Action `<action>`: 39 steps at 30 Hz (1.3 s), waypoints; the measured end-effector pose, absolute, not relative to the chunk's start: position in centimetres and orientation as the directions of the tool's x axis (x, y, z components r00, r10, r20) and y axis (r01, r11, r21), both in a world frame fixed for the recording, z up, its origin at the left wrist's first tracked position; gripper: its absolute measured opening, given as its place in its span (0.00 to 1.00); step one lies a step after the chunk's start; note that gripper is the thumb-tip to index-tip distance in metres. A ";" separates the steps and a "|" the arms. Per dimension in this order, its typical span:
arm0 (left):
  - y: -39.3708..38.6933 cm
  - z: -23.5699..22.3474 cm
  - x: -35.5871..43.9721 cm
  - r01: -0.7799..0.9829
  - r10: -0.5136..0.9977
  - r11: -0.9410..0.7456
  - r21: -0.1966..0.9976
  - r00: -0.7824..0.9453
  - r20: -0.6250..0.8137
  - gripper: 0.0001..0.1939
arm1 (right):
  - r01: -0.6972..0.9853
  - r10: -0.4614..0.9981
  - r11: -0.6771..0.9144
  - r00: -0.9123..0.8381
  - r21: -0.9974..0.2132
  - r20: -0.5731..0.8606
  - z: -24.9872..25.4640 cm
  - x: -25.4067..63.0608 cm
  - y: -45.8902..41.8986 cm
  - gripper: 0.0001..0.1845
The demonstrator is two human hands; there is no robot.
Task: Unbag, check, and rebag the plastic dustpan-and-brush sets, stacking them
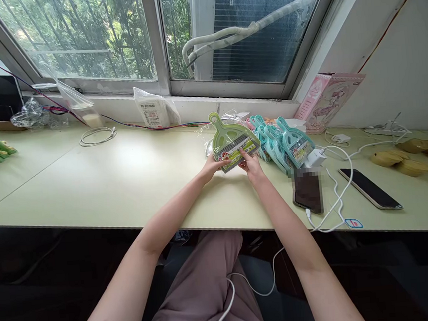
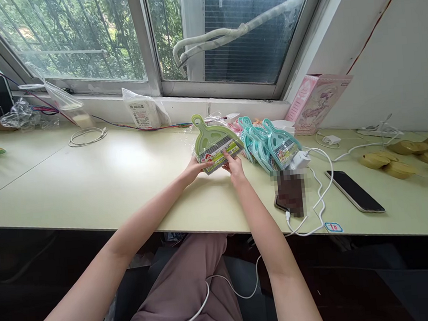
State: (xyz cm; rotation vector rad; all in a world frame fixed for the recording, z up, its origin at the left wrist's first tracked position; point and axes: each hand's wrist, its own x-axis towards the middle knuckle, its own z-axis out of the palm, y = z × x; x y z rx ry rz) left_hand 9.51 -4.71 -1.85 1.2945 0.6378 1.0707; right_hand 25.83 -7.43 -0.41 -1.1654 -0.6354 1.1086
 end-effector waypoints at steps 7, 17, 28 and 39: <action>-5.0 -1.6 9.7 -0.284 0.910 -0.054 0.957 0.381 0.164 0.35 | -0.366 0.917 0.002 0.372 -0.930 -0.145 -0.3 25.7 -7.5 0.16; -5.3 -1.2 9.7 -0.294 0.922 -0.046 0.955 0.354 0.153 0.34 | -0.376 0.917 -0.007 0.367 -0.927 -0.156 -0.3 25.6 -7.5 0.15; -5.0 -1.4 9.6 -0.288 0.935 -0.055 0.956 0.321 0.151 0.33 | -0.351 0.929 -0.007 0.344 -0.936 -0.136 0.0 25.5 -7.6 0.11; -5.1 -1.2 9.8 -0.290 0.933 -0.050 0.956 0.329 0.149 0.35 | -0.376 0.918 -0.007 0.365 -0.927 -0.155 -0.4 25.5 -7.4 0.10</action>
